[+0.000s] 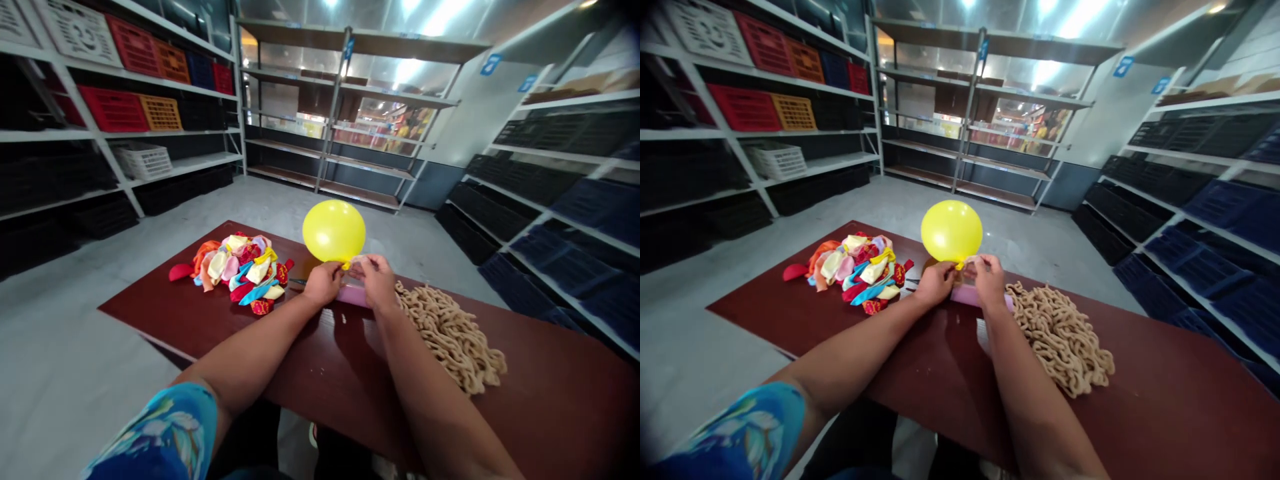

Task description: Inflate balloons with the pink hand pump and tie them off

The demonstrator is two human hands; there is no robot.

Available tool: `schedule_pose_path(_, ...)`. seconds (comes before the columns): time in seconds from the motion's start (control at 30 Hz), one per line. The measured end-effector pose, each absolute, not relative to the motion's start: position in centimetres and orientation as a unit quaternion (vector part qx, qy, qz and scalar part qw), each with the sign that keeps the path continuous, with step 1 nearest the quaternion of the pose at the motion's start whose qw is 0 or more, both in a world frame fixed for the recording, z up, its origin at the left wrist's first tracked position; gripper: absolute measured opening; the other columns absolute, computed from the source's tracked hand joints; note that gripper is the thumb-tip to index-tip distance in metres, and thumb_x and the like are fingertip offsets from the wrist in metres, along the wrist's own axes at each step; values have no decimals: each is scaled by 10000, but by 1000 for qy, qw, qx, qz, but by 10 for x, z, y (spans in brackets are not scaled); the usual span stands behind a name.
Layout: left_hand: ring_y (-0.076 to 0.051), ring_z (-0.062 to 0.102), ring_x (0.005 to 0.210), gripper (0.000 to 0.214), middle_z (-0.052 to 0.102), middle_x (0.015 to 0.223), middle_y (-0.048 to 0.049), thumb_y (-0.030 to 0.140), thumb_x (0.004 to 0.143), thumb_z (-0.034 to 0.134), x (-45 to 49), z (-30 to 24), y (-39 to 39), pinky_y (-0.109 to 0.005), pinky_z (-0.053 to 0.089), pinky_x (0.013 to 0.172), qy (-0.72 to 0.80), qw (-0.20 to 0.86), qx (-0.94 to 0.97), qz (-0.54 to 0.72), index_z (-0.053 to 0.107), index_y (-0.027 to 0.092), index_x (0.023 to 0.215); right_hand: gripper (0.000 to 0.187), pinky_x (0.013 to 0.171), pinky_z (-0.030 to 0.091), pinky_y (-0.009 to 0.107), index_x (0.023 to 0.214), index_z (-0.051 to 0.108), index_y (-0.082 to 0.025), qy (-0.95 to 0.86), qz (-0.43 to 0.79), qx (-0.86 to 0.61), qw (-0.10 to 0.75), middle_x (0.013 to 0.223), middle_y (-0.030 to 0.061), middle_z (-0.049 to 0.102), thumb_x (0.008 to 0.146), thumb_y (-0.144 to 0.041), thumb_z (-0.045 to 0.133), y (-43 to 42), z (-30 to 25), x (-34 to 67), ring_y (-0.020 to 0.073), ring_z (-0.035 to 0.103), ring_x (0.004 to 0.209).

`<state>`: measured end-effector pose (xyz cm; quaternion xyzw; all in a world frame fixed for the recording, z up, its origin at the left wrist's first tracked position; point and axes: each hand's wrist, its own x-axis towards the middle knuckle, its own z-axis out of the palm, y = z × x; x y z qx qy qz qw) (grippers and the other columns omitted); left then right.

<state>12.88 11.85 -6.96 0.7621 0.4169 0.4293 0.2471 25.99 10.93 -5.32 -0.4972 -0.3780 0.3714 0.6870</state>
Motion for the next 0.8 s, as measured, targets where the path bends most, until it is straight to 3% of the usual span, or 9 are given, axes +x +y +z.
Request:
schedule_pose_path(0.1, -197, 557, 981, 308, 630, 1073, -101, 263, 838, 464, 128, -71, 117, -328, 423, 897, 424, 155, 786, 422, 587, 162, 1102, 338, 586, 561, 289, 808, 507, -193, -346, 366, -481, 718, 784, -16, 653, 604, -361, 717, 114, -52, 264, 128, 648, 625)
schedule_pose_path(0.2, -221, 532, 1015, 344, 615, 1085, -115, 290, 839, 471, 127, -70, 114, -373, 388, 943, 412, 83, 823, 383, 580, 148, 1134, 313, 649, 571, 283, 778, 502, -187, -308, 375, -462, 742, 733, -24, 657, 603, -312, 730, 119, -50, 268, 117, 654, 653)
schedule_pose_path(0.57, -246, 580, 881, 361, 640, 922, -103, 431, 854, 417, 130, -67, 104, -388, 428, 803, 422, 52, 869, 252, 655, 170, 928, 222, 733, 546, 268, 740, 452, -190, -235, 363, -483, 762, 728, -5, 635, 677, -211, 664, 150, -44, 278, 110, 650, 740)
schedule_pose_path(0.67, -246, 588, 884, 373, 642, 925, -108, 434, 859, 398, 129, -67, 105, -388, 433, 807, 432, 63, 866, 243, 653, 169, 919, 248, 775, 519, 331, 807, 488, -194, -318, 283, -553, 716, 793, 6, 616, 650, -249, 672, 155, -47, 271, 143, 627, 807)
schedule_pose_path(0.8, -276, 583, 927, 373, 640, 982, -143, 399, 848, 420, 129, -67, 106, -423, 428, 841, 436, 92, 864, 234, 643, 143, 1003, 242, 934, 392, 430, 866, 569, -197, -539, 39, -611, 579, 981, 57, 605, 641, -233, 652, 155, -39, 237, 208, 541, 990)
